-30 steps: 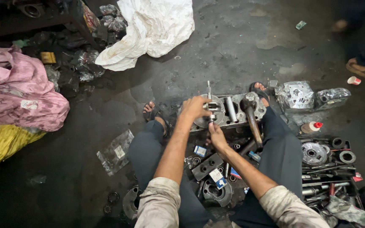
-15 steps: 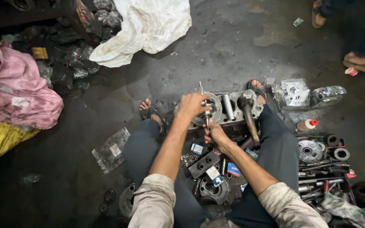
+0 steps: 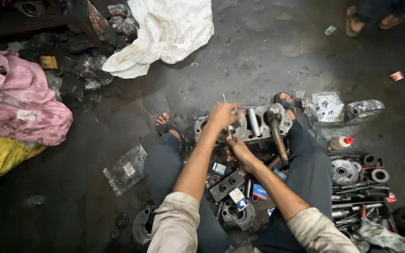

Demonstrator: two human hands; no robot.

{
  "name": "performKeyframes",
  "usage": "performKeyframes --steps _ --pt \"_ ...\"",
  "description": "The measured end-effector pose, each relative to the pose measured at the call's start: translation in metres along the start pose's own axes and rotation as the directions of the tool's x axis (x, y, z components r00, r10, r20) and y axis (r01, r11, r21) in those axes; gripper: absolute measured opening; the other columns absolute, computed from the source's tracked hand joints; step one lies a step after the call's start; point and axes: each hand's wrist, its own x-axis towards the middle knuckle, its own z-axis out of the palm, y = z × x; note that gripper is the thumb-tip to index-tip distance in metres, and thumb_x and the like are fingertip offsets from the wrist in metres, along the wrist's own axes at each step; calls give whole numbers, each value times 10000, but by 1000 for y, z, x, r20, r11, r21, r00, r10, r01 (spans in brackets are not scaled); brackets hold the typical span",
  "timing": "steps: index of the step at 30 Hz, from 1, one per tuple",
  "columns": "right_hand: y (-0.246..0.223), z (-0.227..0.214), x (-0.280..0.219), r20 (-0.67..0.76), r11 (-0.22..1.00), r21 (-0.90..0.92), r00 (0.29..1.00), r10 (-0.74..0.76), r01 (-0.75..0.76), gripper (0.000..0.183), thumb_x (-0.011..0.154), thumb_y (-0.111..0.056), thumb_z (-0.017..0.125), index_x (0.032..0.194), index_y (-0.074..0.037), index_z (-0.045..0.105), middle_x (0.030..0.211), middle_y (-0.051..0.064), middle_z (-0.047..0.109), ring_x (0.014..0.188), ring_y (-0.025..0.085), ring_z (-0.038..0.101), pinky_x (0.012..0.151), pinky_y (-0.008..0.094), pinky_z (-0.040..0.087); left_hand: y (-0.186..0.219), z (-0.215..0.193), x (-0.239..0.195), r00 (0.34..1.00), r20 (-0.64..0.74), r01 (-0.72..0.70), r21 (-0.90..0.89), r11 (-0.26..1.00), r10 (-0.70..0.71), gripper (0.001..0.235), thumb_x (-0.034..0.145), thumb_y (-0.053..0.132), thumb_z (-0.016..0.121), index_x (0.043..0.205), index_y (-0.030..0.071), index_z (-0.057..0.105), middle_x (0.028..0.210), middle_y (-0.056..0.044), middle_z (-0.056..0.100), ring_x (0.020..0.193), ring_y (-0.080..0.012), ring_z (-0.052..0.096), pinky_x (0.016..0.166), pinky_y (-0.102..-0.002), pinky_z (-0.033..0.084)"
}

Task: The person sits on the floor and uses a hammer to tap a cylindrical metal part into a hole in an engine block. They repeatedly reposition the part and strike it to seat it, then remove it and repeat the process on another hole.

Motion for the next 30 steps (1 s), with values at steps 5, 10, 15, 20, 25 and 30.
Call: performKeyframes --steps 5,10,15,20,25,30 --pt "-7 -43 8 35 748 -570 919 -392 340 289 967 -282 589 1152 -75 674 886 89 762 767 228 712 713 399 575 -14 3 -2 997 -65 -45 -898 438 -33 305 994 326 684 1141 60 683 1098 -74 801 1034 -149 760 960 -324 584" --pt "-30 -126 -7 -348 520 -853 706 -617 33 316 1014 -352 599 1172 -103 711 1032 199 737 952 412 709 834 531 555 -25 32 -18 973 -230 -158 -693 703 -8 196 1026 219 664 992 28 642 1178 -68 785 1128 -146 718 1032 -322 528" --pt "-13 -167 5 -498 514 -831 700 -512 -215 717 882 -415 713 1424 -48 421 1195 343 636 1050 551 624 865 608 501 -27 61 -33 909 -417 -302 -625 720 19 78 967 115 683 967 59 629 1166 -48 786 1217 -188 695 1156 -408 417" --pt "18 -168 43 -498 681 -694 838 -220 -234 810 890 -451 738 1432 -8 331 1193 363 650 1121 517 640 995 529 498 -13 58 -46 732 -652 -480 -287 829 198 126 931 177 773 1028 114 721 1113 -50 795 1220 -269 690 1199 -467 369" --pt "26 -161 30 -545 803 -592 768 -338 -67 680 838 -345 774 1361 -55 449 1179 311 681 1110 480 660 966 520 512 -9 34 -39 808 -544 -311 -66 948 227 235 872 219 677 1070 105 732 1107 -92 747 1109 -338 659 1019 -465 450" --pt "4 -125 -14 -594 840 -529 655 -468 120 551 863 -276 780 1300 -59 523 1074 271 723 988 417 728 867 480 555 -6 37 -31 834 -496 -345 -127 930 241 170 775 122 592 863 123 738 972 -47 757 959 -280 704 895 -432 540"
